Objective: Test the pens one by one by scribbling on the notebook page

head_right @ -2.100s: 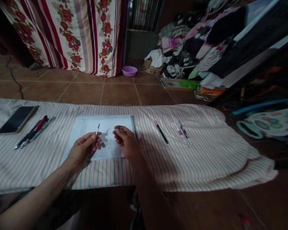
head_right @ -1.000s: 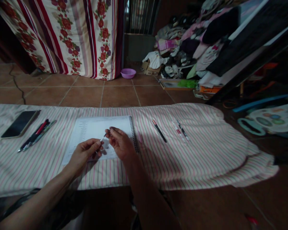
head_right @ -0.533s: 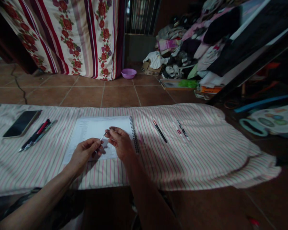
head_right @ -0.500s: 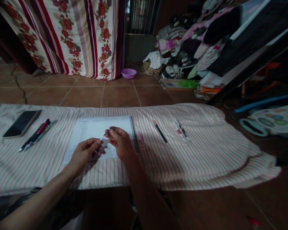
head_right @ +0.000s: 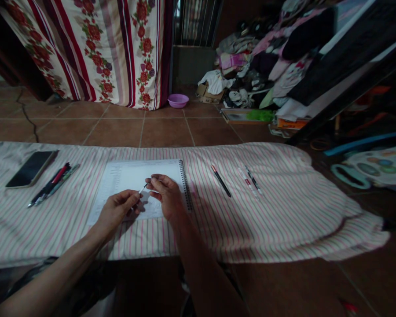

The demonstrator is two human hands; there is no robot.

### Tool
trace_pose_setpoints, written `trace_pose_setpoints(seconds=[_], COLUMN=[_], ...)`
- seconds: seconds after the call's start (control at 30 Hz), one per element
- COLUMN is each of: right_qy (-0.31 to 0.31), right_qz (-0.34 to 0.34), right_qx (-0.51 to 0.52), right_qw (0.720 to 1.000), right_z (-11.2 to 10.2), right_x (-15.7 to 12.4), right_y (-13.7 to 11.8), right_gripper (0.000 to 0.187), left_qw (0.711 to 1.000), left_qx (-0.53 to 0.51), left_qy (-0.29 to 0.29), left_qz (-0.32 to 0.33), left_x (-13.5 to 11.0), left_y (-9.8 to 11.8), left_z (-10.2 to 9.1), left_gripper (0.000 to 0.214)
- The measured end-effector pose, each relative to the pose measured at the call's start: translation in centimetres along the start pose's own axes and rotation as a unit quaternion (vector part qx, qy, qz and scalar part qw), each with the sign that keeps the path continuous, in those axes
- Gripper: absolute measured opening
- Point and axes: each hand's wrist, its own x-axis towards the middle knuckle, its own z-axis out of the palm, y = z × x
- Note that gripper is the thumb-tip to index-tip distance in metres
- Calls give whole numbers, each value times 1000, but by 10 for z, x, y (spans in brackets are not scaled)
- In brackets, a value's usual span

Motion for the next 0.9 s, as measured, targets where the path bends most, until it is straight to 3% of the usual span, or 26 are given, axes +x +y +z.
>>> trace_pose_setpoints(seconds=[0.9], right_qy=[-3], right_qz=[-58], right_qx=[-150], right_qw=[987], right_z=[1], right_x=[1], right_y=[5], right_gripper=[12], left_qw=[1000], left_qx=[3], left_qy=[-1], left_qz=[0], left_x=[-1], left_y=[3], left_z=[0], left_gripper=[26])
